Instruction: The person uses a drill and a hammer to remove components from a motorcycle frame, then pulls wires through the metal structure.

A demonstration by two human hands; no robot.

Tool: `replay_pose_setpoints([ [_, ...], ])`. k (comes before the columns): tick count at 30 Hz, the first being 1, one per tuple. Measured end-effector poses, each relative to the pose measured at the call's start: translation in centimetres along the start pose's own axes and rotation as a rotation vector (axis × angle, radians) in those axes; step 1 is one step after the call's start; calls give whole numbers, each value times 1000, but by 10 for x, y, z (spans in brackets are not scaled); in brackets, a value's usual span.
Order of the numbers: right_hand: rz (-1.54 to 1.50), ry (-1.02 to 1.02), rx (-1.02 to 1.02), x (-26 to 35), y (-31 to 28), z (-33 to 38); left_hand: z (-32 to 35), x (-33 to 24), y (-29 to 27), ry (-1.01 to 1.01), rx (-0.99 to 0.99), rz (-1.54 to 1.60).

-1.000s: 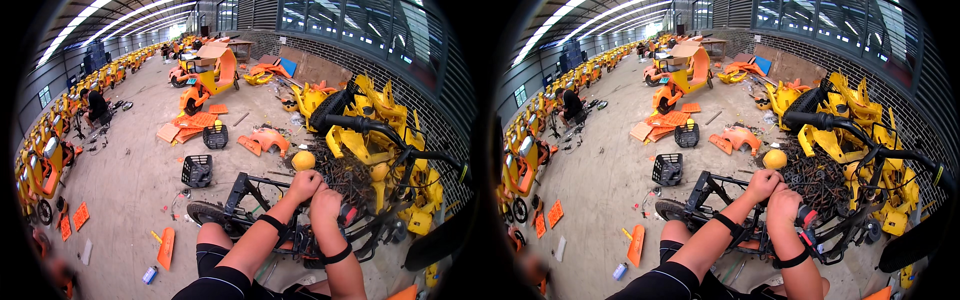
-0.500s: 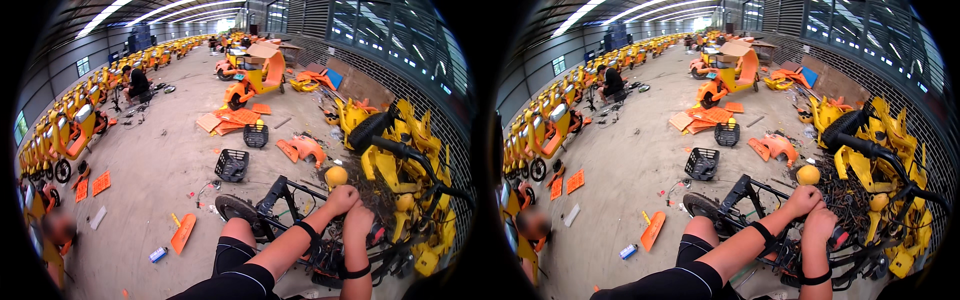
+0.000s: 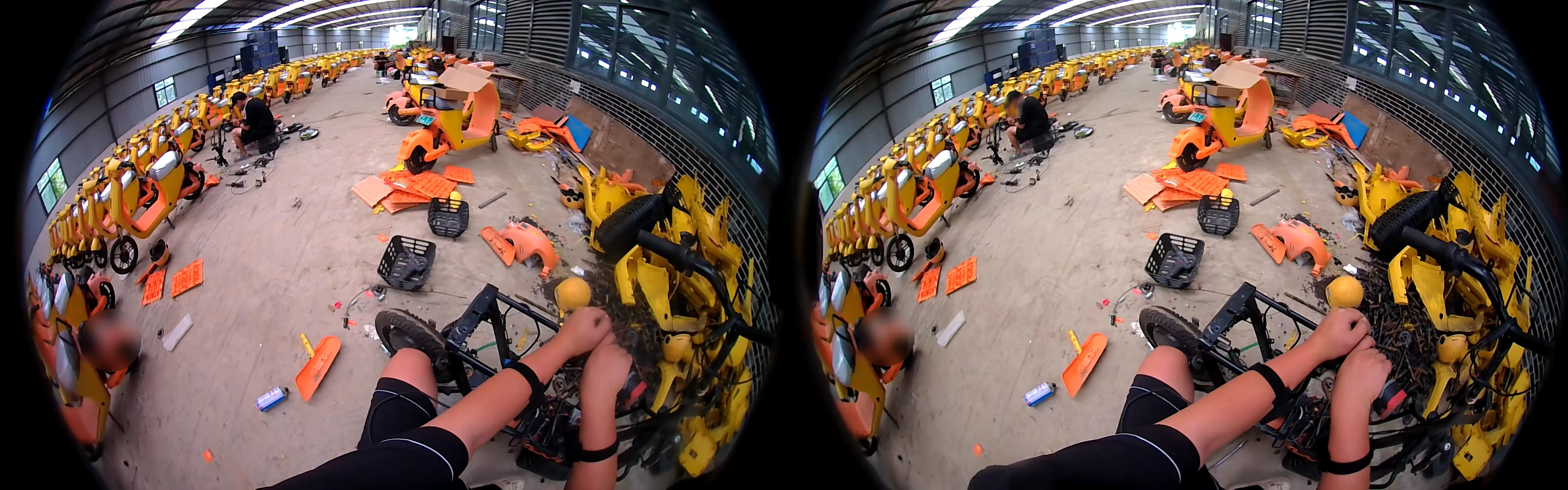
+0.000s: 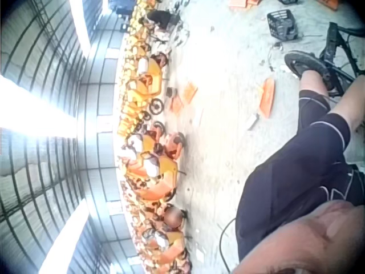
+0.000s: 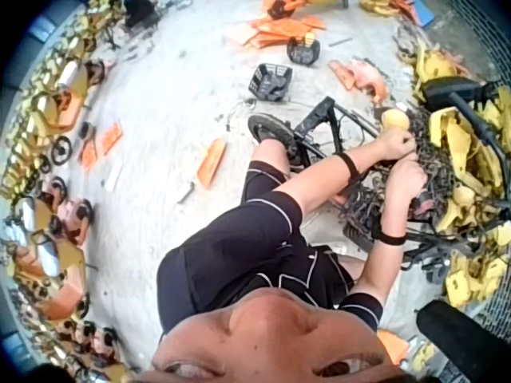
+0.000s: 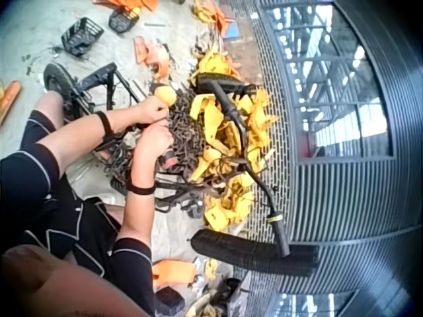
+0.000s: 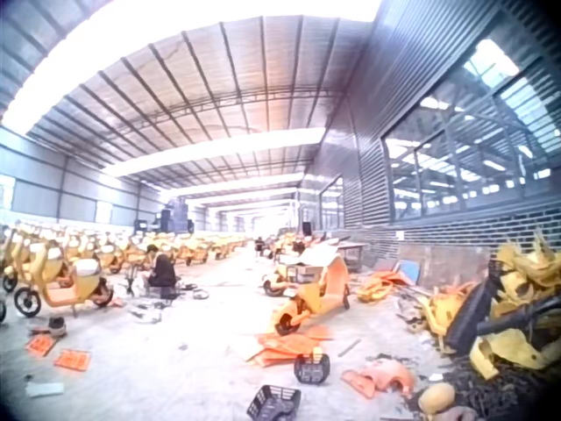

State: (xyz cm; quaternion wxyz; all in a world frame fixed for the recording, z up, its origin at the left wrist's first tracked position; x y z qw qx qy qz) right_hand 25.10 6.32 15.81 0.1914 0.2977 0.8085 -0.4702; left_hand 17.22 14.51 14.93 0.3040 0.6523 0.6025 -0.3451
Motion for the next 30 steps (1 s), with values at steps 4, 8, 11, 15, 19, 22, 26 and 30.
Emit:
replay_pose_setpoints([
  [4,62,-23,-51,1,1,0,-2,3,3,8,-2,-21],
  [8,39,-21,-38,-1,8,0,-2,6,5,-7,8,-19],
  [11,32,-21,-33,0,7,-1,-2,7,4,-14,10,-23],
  [15,23,-5,-23,0,7,-3,-3,4,3,-8,7,-23],
  [19,23,-3,-33,-2,7,-3,-3,3,3,-16,3,-36],
  [22,-84,-33,-88,-9,6,-2,-2,2,9,-1,-28,-19],
  [26,-95,-28,-43,-10,-2,-9,-3,10,8,-17,-9,-27],
  [30,-207,-2,-49,6,-3,-12,-2,29,-5,-99,18,-15],
])
Point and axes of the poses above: each hand's wrist, its own z-axis away from the middle knuckle, its own y-axis out of the palm, x = y × z, the point moved 6 cm from there along -z, towards the middle knuckle, and after that the axes turned 5 degrees about -x, right-handed, at the moved point
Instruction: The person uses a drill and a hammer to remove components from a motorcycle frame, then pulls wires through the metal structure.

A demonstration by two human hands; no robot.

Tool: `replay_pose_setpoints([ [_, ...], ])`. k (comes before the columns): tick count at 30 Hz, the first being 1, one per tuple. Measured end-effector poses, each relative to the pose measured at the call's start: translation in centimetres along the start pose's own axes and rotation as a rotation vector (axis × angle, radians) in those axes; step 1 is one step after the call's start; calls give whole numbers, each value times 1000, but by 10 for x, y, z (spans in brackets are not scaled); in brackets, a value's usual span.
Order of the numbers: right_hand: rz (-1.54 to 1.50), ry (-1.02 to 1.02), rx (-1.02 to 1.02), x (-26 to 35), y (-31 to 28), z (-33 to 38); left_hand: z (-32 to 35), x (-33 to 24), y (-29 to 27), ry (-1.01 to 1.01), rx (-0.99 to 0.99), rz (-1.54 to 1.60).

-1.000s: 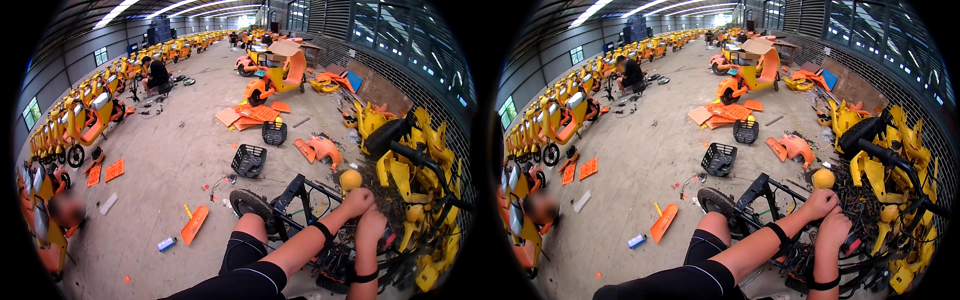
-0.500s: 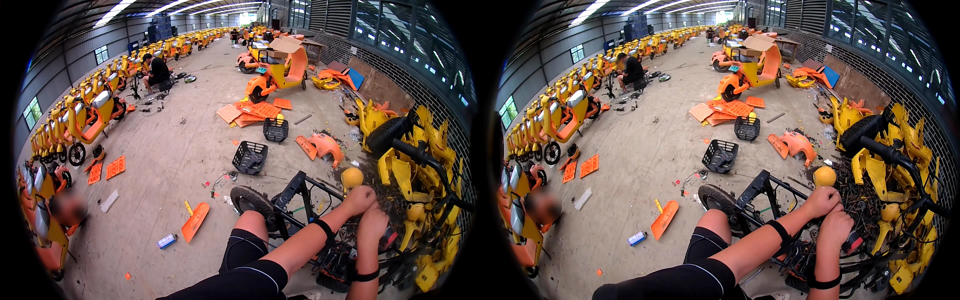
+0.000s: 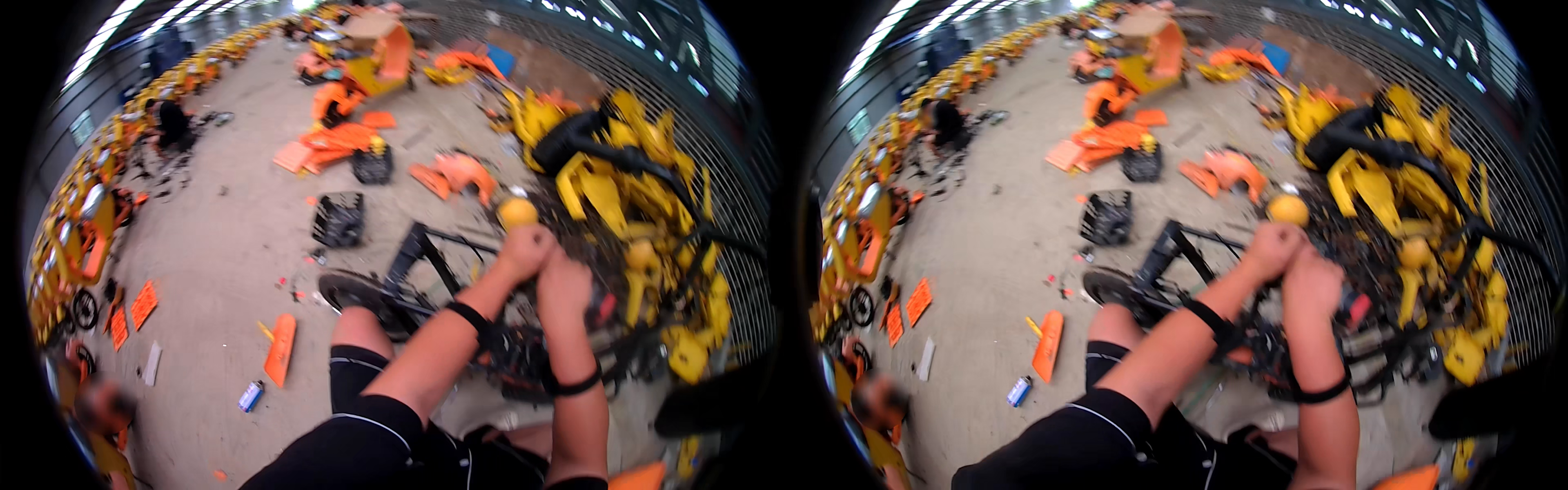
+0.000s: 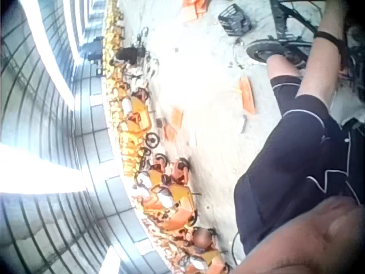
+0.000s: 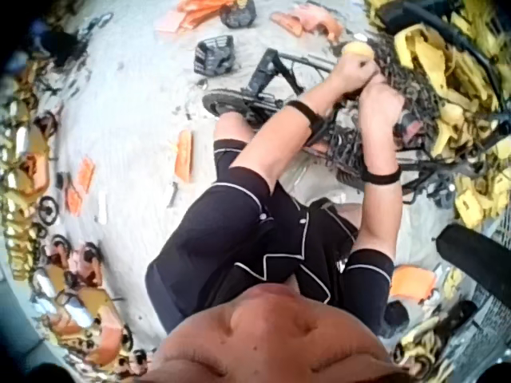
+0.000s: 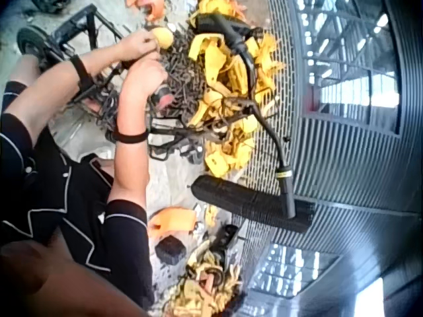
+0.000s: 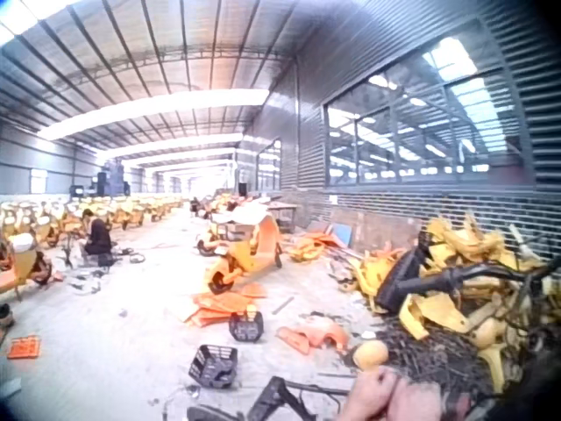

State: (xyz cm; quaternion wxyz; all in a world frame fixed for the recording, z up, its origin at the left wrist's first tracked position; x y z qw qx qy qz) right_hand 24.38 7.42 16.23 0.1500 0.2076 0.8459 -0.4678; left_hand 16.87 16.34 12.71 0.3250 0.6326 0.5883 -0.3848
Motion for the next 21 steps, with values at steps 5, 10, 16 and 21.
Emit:
replay_pose_setpoints([
  [5,133,6,-7,-23,-18,1,-2,-33,19,-18,80,93],
  [10,23,-130,21,-16,-6,-3,-4,-18,9,-71,86,110],
  [16,5,-173,-75,-27,-9,3,1,2,18,-154,66,306],
  [21,-12,-195,-114,-28,-17,7,6,-1,12,-110,142,299],
])
Point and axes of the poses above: each hand's wrist, its own z-axis away from the middle knuckle, its own y-axis out of the palm, x = y × z, the point moved 6 cm from there along -z, towards the middle knuckle, and after that the axes turned 5 degrees about -x, right-handed, at the moved point
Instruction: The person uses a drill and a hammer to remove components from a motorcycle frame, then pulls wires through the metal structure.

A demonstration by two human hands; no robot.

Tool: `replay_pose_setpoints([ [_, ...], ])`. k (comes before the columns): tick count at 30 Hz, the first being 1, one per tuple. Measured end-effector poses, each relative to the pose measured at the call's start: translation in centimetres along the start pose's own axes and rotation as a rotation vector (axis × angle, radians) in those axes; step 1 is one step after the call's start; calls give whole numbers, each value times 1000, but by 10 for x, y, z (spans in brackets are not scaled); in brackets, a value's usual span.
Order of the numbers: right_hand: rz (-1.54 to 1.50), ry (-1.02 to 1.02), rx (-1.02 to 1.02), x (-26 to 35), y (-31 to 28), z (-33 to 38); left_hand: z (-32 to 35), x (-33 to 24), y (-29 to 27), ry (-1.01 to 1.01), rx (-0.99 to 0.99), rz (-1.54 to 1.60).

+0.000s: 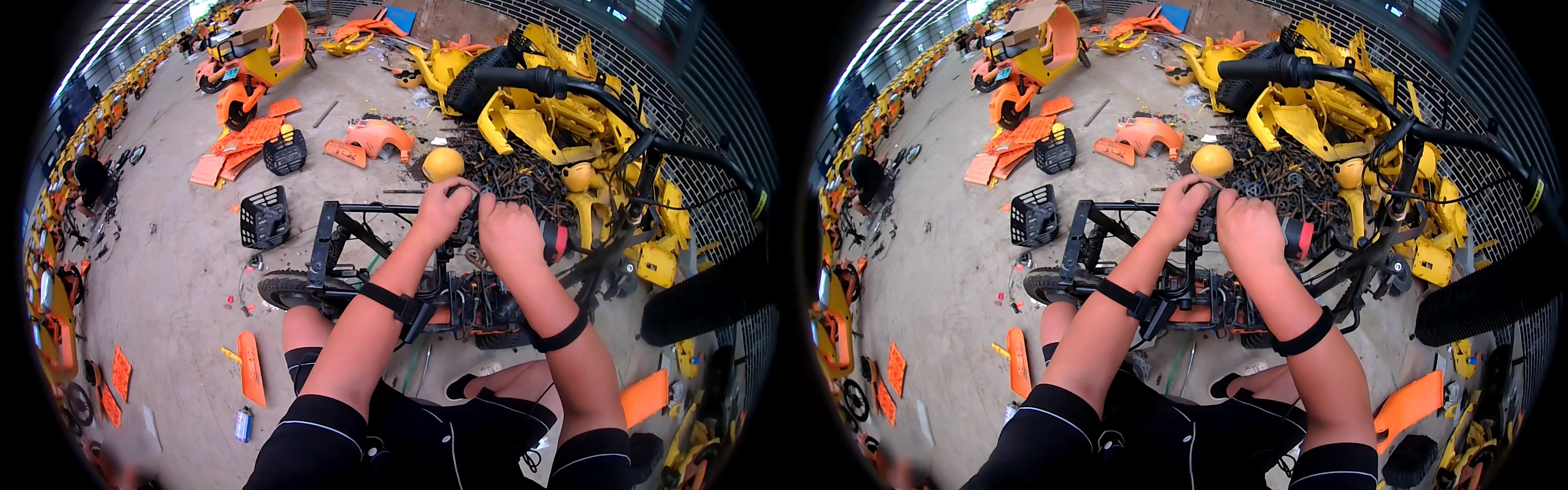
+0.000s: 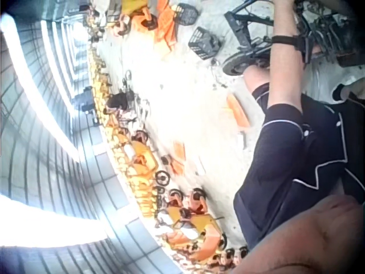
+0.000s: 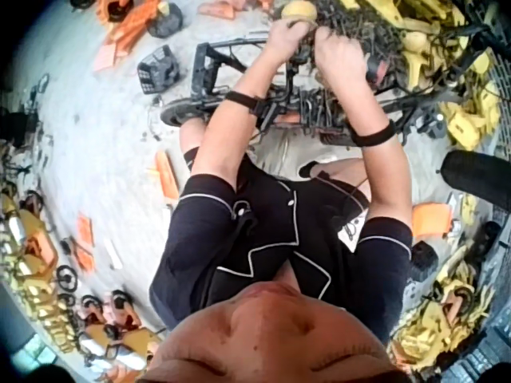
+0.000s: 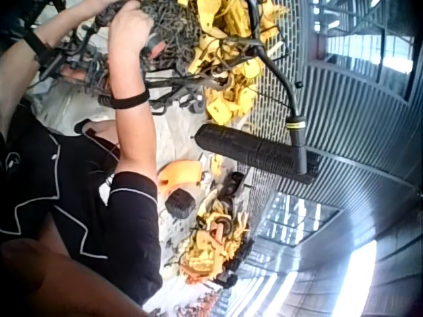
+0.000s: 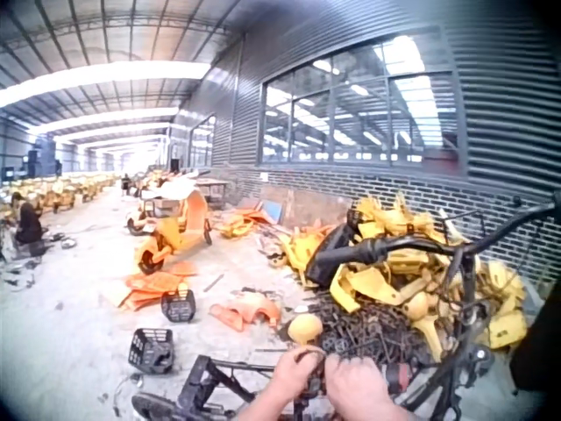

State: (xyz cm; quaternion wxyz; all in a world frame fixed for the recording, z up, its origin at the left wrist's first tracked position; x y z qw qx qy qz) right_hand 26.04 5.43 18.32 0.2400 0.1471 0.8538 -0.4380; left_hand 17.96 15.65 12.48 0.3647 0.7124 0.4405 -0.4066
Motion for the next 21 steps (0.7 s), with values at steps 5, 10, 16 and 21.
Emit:
replay_pose_setpoints([
  [5,-13,24,41,0,4,-3,0,11,0,9,-123,-7],
  [10,-17,3,71,0,7,-15,-4,15,-5,28,-188,8],
  [16,-97,19,144,-9,19,-26,-17,26,-3,-78,-230,-58],
  [21,-113,63,251,-12,24,-24,-22,30,3,-75,-196,-99],
])
Point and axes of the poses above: each hand's wrist, its own z-axis away from the middle knuckle, its own y-axis out of the palm, x = y × z, the point moved 6 cm from there along -z, towards the middle knuckle, and after that the axes turned 5 degrees about -x, right-handed, at the moved point
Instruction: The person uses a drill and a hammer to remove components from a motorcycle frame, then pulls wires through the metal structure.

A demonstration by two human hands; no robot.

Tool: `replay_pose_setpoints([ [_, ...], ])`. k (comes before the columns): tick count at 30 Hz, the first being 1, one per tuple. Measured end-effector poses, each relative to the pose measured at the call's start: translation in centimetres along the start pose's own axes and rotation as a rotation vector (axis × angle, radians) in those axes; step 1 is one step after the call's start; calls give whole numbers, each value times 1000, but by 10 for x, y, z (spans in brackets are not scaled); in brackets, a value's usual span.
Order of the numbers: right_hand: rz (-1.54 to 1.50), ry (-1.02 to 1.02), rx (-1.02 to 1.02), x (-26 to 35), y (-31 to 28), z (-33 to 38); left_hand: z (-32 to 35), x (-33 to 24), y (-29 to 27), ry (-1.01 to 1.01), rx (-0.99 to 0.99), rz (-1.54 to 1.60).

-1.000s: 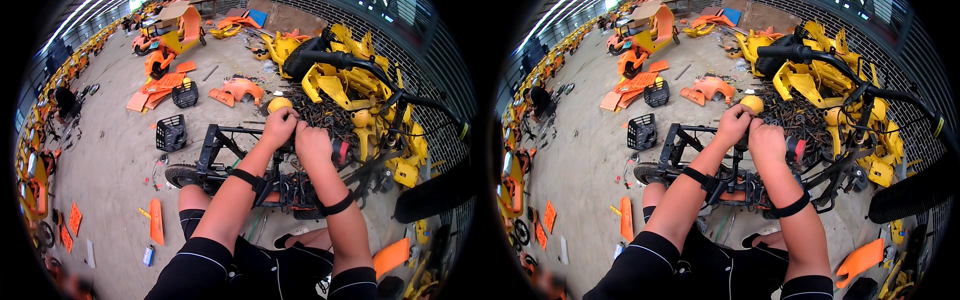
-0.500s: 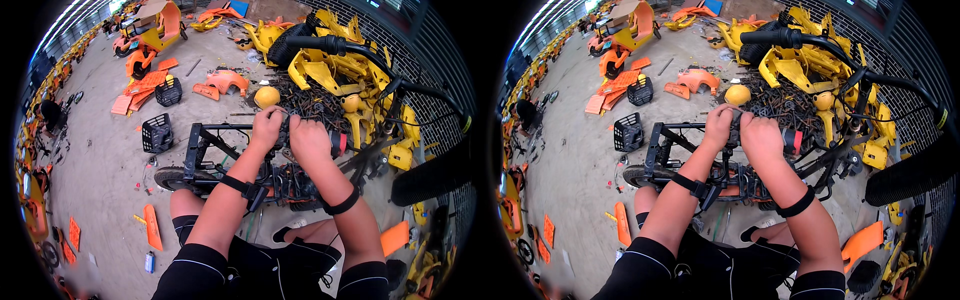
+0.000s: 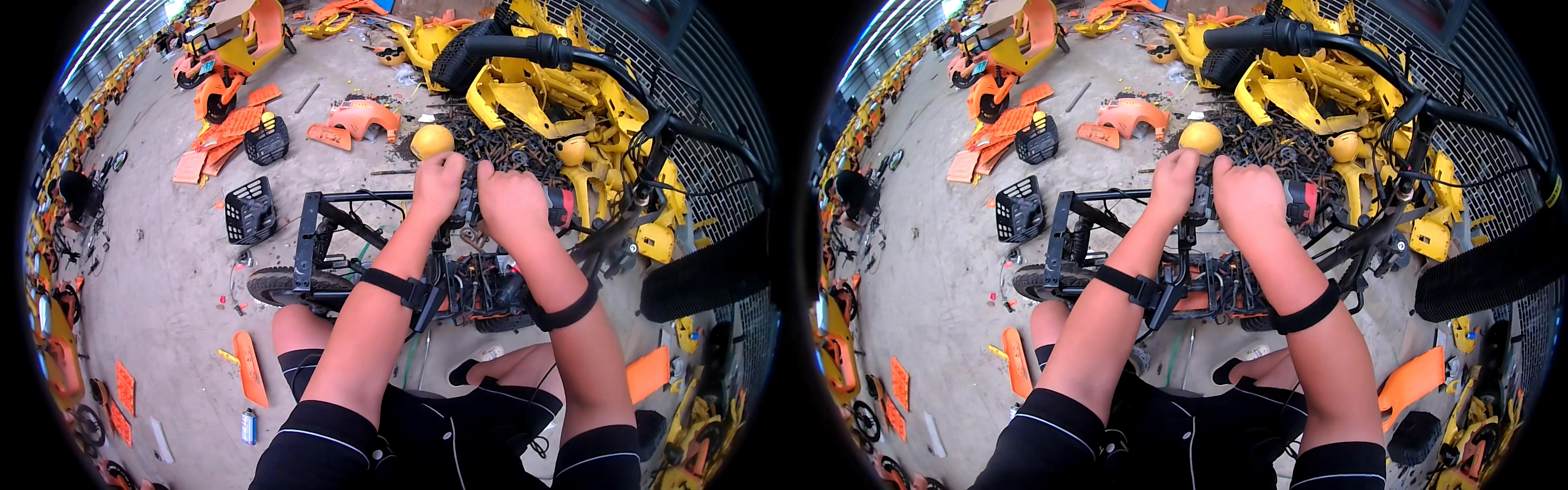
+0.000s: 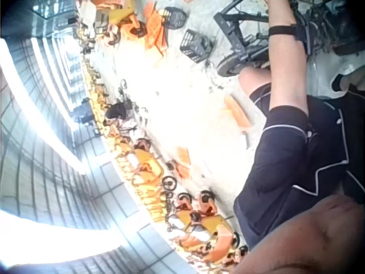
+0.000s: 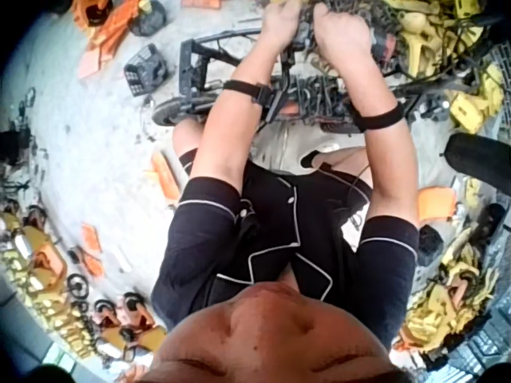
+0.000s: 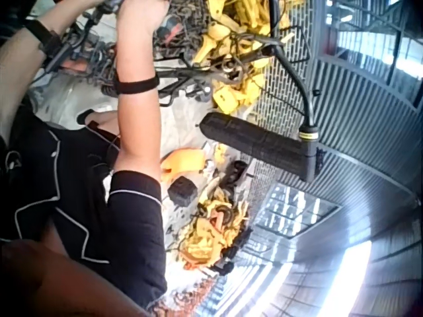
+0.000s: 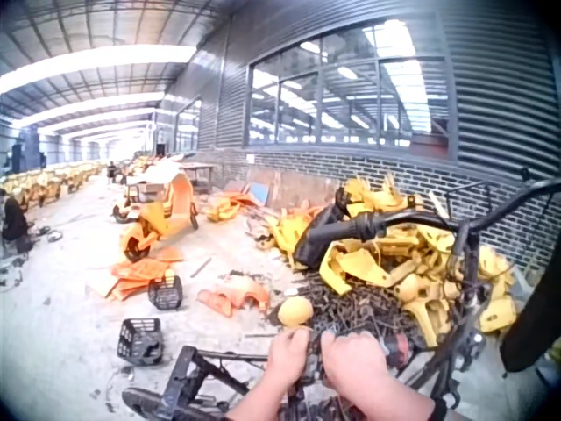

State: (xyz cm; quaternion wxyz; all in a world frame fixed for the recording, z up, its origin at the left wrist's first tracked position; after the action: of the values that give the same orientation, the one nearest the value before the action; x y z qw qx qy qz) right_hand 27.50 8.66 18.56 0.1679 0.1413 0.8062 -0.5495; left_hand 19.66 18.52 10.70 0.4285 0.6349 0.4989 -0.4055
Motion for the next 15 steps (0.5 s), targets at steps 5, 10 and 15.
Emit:
replay_pose_setpoints([
  [5,-53,34,98,-5,2,-2,-4,5,5,-64,43,-52],
  [10,-100,68,173,-8,3,-5,-8,10,7,-117,61,-54],
  [15,-88,124,206,-11,8,-2,-8,7,12,-104,87,-67],
])
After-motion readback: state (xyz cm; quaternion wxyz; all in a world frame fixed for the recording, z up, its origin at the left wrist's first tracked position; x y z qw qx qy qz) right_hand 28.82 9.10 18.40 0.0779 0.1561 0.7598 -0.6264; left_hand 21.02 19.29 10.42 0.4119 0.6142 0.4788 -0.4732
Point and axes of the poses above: each hand's wrist, its own z-axis away from the middle knuckle, its own y-axis out of the palm, x = y × z, the point moved 6 cm from there along -z, towards the middle knuckle, and after that the axes turned 5 degrees about -x, right-handed, at the moved point
